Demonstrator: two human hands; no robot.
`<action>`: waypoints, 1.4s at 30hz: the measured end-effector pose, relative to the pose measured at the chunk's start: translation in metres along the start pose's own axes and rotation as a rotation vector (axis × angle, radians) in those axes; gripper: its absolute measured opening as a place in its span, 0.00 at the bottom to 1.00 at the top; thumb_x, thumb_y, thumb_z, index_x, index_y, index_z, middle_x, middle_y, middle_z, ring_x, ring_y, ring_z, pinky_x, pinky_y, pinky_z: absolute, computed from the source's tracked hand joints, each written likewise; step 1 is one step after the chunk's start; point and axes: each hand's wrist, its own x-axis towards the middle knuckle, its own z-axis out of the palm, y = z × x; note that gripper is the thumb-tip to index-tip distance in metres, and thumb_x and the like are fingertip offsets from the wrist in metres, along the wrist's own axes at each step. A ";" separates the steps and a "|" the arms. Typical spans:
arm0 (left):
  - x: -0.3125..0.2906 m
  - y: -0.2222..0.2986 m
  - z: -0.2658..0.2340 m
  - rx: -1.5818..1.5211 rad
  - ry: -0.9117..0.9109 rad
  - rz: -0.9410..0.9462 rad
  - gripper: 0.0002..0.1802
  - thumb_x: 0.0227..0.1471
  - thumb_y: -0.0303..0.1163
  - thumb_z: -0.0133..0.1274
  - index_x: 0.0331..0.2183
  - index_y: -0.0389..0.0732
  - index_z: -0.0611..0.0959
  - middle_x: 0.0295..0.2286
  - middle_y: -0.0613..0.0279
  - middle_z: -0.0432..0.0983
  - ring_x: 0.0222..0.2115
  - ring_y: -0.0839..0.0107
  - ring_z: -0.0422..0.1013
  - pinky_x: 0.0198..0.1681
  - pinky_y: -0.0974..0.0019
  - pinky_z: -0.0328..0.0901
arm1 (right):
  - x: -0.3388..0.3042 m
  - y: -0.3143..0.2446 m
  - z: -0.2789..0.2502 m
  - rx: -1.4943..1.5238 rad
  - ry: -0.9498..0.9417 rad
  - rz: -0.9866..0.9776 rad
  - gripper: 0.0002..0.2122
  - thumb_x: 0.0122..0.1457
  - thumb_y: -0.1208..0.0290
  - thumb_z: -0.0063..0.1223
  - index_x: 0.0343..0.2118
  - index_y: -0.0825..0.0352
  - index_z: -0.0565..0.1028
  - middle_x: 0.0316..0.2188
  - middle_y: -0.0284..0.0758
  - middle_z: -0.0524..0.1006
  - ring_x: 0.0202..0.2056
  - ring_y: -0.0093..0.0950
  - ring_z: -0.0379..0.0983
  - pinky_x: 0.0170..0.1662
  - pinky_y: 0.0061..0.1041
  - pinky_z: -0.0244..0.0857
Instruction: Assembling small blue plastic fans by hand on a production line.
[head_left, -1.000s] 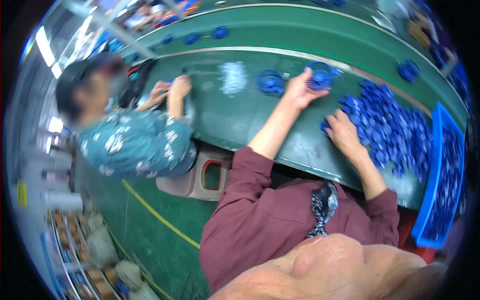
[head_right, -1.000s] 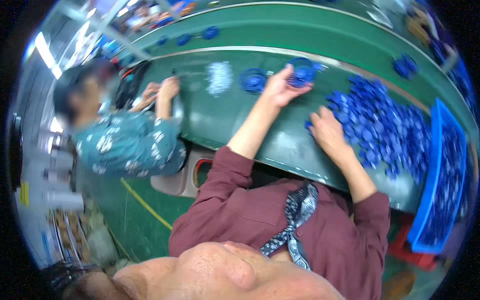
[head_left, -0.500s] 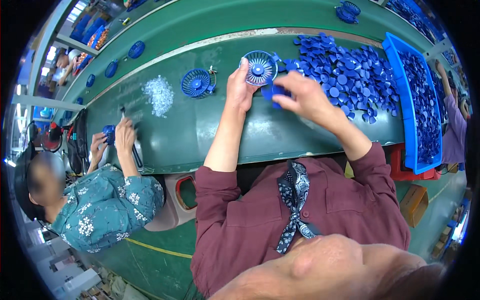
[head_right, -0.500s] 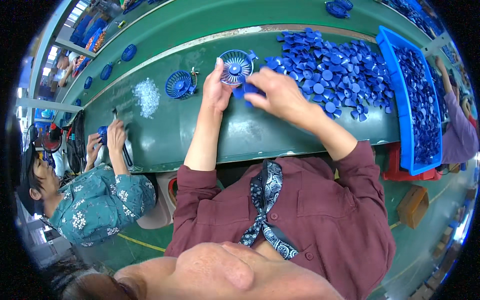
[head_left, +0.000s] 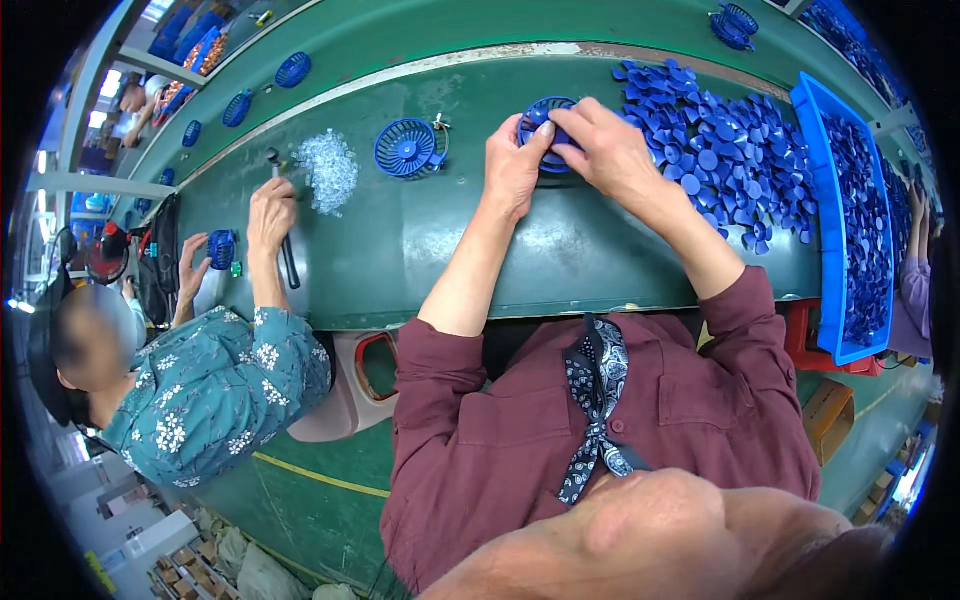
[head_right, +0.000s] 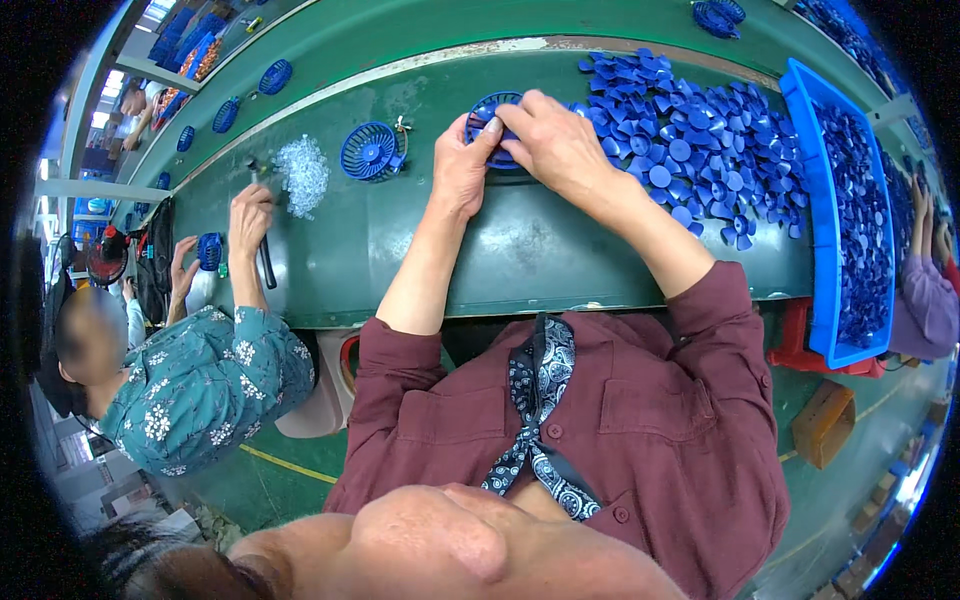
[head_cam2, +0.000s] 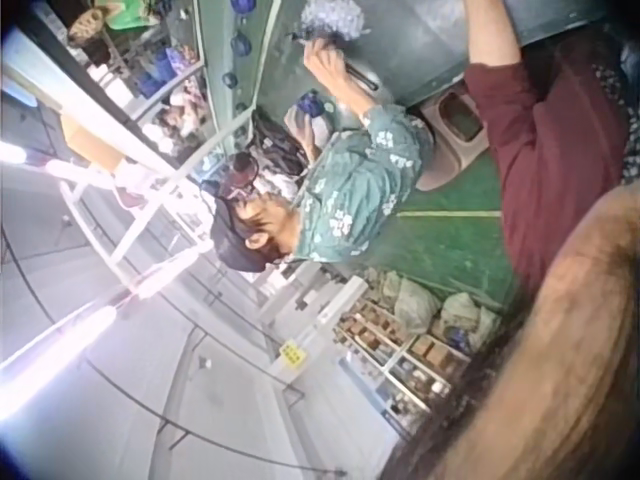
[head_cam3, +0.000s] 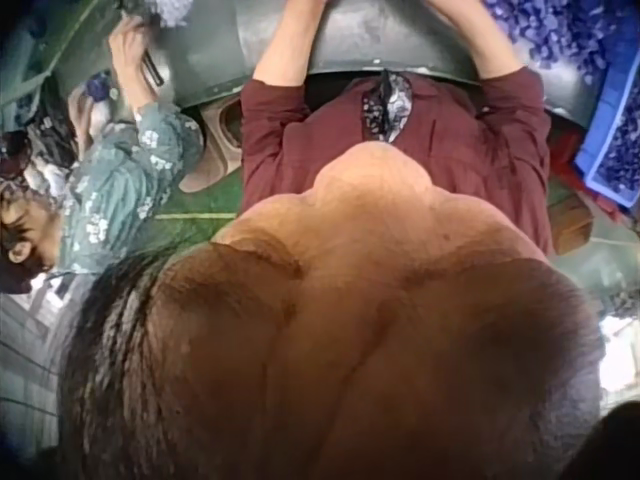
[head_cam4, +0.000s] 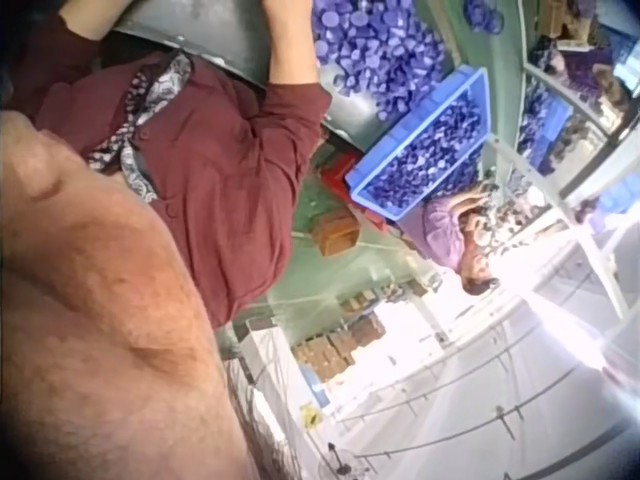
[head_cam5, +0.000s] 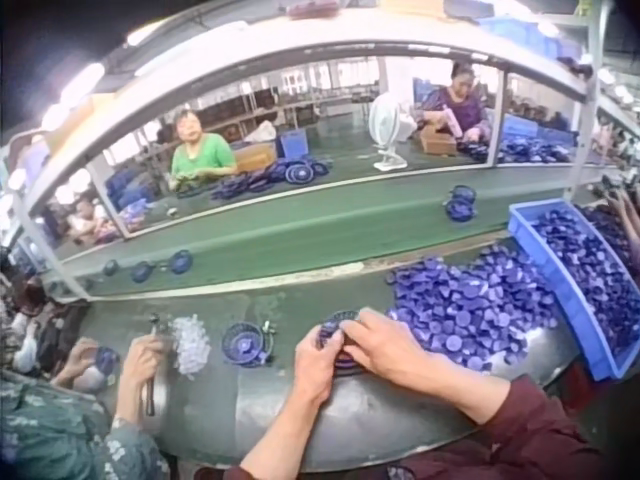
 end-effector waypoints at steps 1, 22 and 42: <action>0.001 0.001 0.000 0.030 -0.006 0.041 0.14 0.51 0.29 0.57 0.39 0.33 0.76 0.32 0.64 0.76 0.31 0.79 0.70 0.36 0.73 0.67 | 0.003 0.003 -0.006 -0.035 0.081 -0.066 0.15 0.47 0.69 0.59 0.39 0.64 0.72 0.32 0.38 0.70 0.36 0.37 0.71 0.34 0.36 0.67; 0.016 0.045 -0.043 1.387 0.677 0.769 0.18 0.49 0.33 0.55 0.40 0.32 0.74 0.33 0.49 0.73 0.36 0.52 0.69 0.40 0.54 0.63 | 0.100 0.172 -0.024 0.312 0.062 0.545 0.23 0.48 0.54 0.62 0.36 0.73 0.78 0.28 0.37 0.79 0.31 0.24 0.73 0.34 0.26 0.66; 0.019 0.047 -0.058 1.583 0.454 -0.047 0.15 0.52 0.38 0.50 0.35 0.36 0.78 0.37 0.45 0.75 0.39 0.47 0.72 0.42 0.47 0.66 | 0.018 0.217 -0.069 -0.285 -0.366 0.439 0.14 0.44 0.68 0.53 0.35 0.65 0.79 0.33 0.49 0.78 0.38 0.45 0.75 0.43 0.38 0.68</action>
